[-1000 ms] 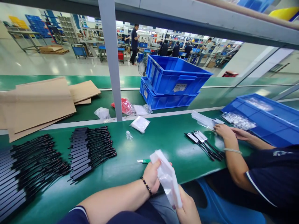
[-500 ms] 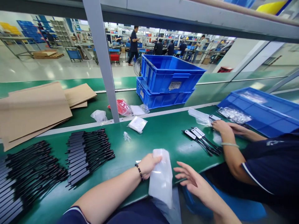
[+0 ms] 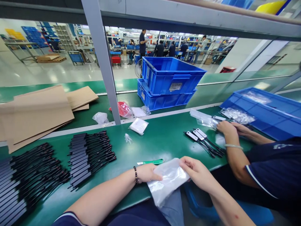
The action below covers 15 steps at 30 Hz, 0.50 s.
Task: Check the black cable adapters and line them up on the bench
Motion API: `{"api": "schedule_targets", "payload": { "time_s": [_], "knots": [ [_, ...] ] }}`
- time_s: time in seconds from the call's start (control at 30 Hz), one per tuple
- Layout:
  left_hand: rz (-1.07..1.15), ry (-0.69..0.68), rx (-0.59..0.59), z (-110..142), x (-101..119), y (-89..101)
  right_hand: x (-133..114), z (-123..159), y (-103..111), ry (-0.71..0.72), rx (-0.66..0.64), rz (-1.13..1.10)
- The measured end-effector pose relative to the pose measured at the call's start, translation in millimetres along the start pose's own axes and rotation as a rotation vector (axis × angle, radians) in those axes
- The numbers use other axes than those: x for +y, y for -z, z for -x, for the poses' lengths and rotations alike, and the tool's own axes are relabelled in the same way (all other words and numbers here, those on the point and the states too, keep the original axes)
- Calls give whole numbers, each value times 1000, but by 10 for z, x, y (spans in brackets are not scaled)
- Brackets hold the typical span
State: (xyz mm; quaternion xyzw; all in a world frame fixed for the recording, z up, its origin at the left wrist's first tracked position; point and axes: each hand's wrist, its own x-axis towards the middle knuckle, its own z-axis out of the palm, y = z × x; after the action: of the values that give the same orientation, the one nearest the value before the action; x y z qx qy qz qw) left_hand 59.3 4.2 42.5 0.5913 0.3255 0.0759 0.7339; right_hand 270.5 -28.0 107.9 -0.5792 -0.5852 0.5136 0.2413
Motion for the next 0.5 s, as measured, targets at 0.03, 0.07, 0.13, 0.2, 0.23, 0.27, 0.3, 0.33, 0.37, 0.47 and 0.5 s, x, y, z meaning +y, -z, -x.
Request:
{"api": "schedule_targets", "payload": {
  "time_s": [0.03,0.07,0.13,0.2,0.23,0.27,0.3,0.33,0.37,0.47,0.5],
  "knots": [
    [-130,-13,5,16,6,26,26,48,12,-23,-55,-60],
    [-248,-26,-4,22,22,47,49,93,16,-53,-137,-110],
    [-390,-46,-52,4,81,70,88,160,-10,-90,-308,-147],
    [-456,-59,-101,-37,152,69,130,196,-79,-74,-415,-89],
    [-484,-61,-123,-59,182,65,155,207,-127,-62,-434,-40],
    [-500,-58,-141,-77,204,62,182,217,-181,-61,-437,7],
    [-512,-53,-157,-90,216,62,209,230,-234,-66,-431,51],
    [-527,-48,-174,-97,219,68,236,248,-279,-66,-412,92],
    [-531,-38,-196,-98,212,81,261,276,-308,-49,-380,137],
    [-413,21,-205,-69,158,150,324,417,-241,49,-258,322],
    [-330,35,-148,-51,136,178,345,481,-164,53,-218,372]
  ]
}}
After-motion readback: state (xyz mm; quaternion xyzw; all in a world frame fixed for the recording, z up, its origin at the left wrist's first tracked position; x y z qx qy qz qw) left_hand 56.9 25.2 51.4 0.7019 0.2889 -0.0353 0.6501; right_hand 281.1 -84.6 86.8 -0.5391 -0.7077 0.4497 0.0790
